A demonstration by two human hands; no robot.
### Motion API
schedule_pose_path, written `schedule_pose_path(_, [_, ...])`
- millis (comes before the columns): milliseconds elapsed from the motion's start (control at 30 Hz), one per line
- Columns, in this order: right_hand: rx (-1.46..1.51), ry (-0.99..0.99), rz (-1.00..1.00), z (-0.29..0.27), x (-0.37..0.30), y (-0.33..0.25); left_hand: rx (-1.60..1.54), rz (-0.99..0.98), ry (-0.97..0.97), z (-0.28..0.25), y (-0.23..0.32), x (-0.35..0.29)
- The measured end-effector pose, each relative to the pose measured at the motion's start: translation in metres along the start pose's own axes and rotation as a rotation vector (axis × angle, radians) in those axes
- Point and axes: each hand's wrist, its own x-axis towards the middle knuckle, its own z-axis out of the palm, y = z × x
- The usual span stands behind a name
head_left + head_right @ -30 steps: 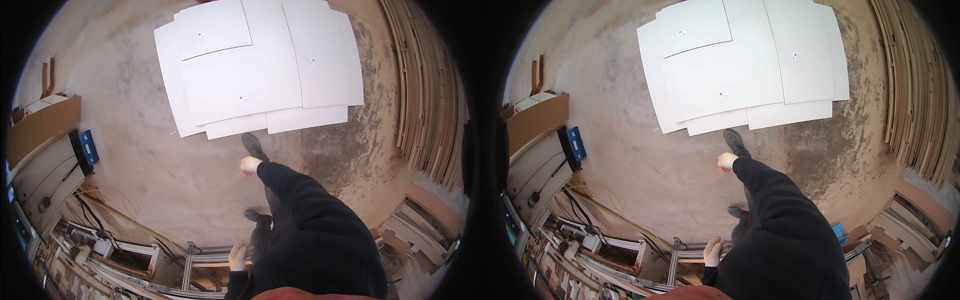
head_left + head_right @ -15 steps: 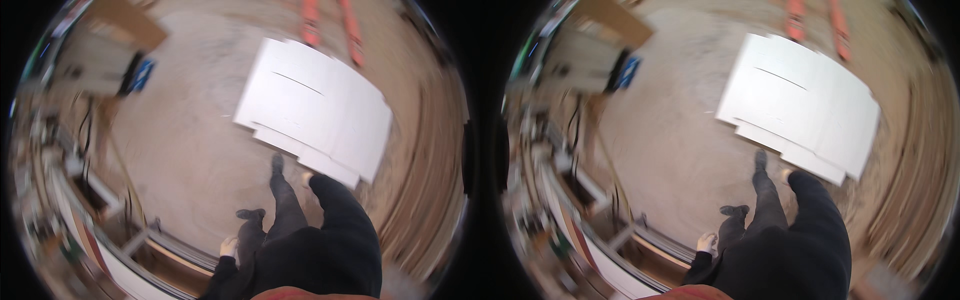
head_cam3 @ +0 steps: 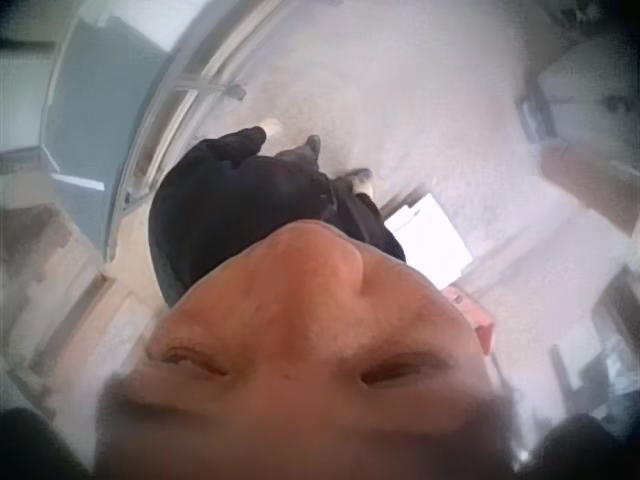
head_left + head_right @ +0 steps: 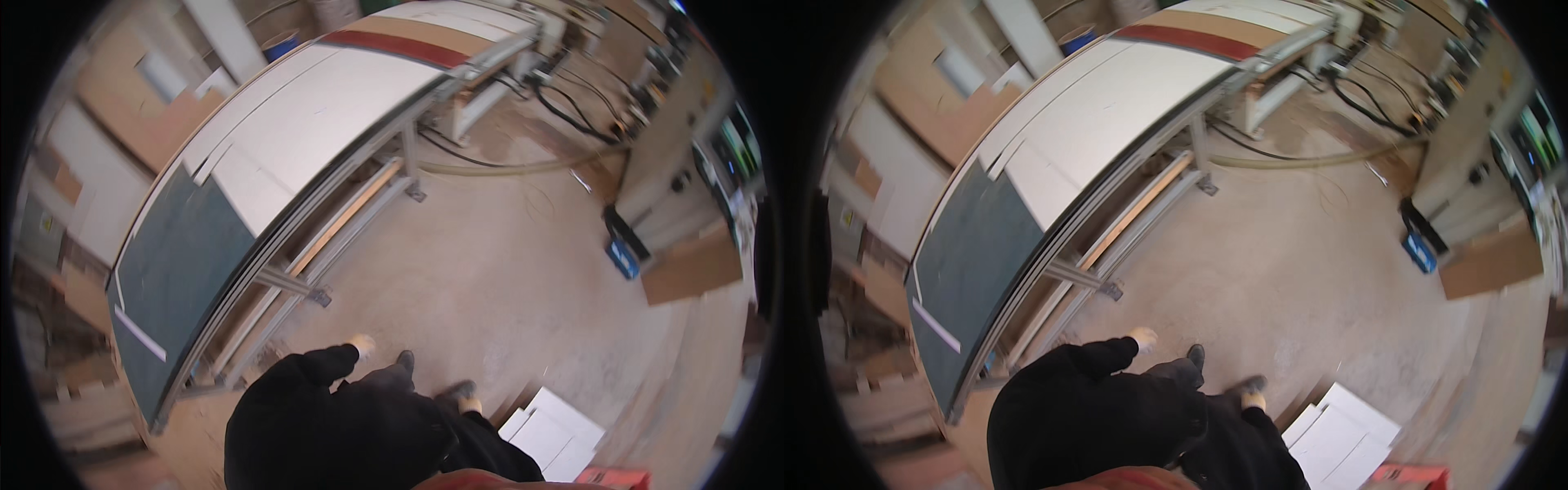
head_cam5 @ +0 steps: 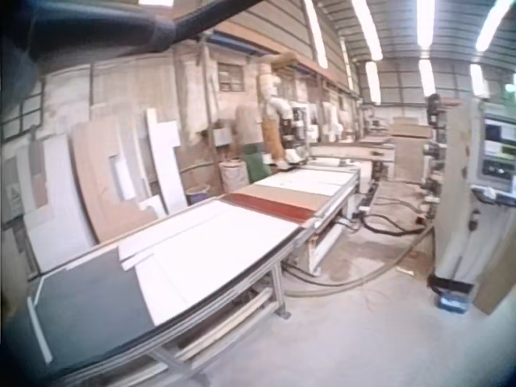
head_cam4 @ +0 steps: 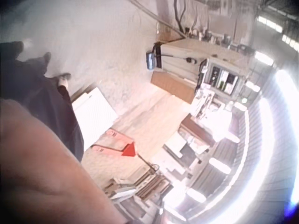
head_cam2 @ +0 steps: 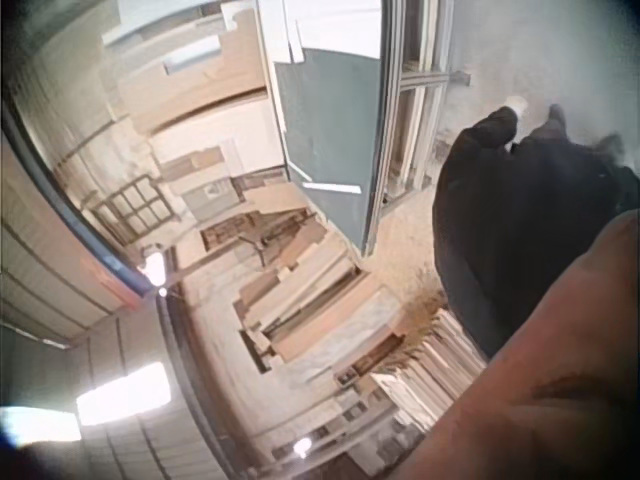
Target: The person repeatedly picks up white rectangular panels from a table and stacks them on the floor. They handle the panels one at a time, moving between the table and the growing pile on the floor.
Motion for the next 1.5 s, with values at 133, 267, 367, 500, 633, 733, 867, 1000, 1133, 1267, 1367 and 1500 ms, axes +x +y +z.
schedule_pose_path(133, [0.943,-0.287,0.006,-0.090,0.074,-0.131,-0.640,-0.068,0.379,-0.078,-0.006,0.013])
schedule_pose_path(267, [0.830,-0.407,-0.020,-0.135,0.108,-0.202,-0.874,0.216,0.652,-0.191,0.047,0.041])
schedule_pose_path(367, [0.563,-0.473,0.069,-0.118,0.140,-0.185,-0.867,0.513,0.965,-0.283,0.114,0.050])
schedule_pose_path(500, [-0.276,-0.444,-0.092,-0.082,0.199,-0.149,-0.139,0.084,1.357,-0.391,0.186,0.047])
schedule_pose_path(633, [-0.828,-0.458,-0.511,-0.158,0.255,-0.248,-0.011,-0.134,1.312,-0.439,0.228,0.076])
schedule_pose_path(733, [0.125,-0.392,-0.392,-0.241,0.279,-0.417,0.039,-0.123,1.372,-0.442,0.241,0.117])
schedule_pose_path(867, [0.452,-0.377,-0.552,-0.294,0.296,-0.645,-0.387,-0.211,1.457,-0.469,0.245,0.153])
schedule_pose_path(1000, [0.620,-0.349,-0.514,-0.278,0.305,-0.772,-1.211,-0.071,1.314,-0.508,0.239,0.144])
schedule_pose_path(1133, [0.693,-0.390,-0.260,-0.242,0.299,-0.815,-1.804,0.485,0.505,-0.514,0.232,0.119])
schedule_pose_path(1267, [0.874,-0.382,-0.011,-0.219,0.285,-0.834,-1.853,0.289,0.314,-0.512,0.229,0.100])
schedule_pose_path(1367, [1.521,-0.520,0.183,-0.216,0.284,-0.850,-1.708,-0.027,0.337,-0.515,0.231,0.089])
schedule_pose_path(1500, [1.612,-0.437,0.028,-0.225,0.284,-0.869,-1.583,-0.049,0.090,-0.531,0.235,0.077])
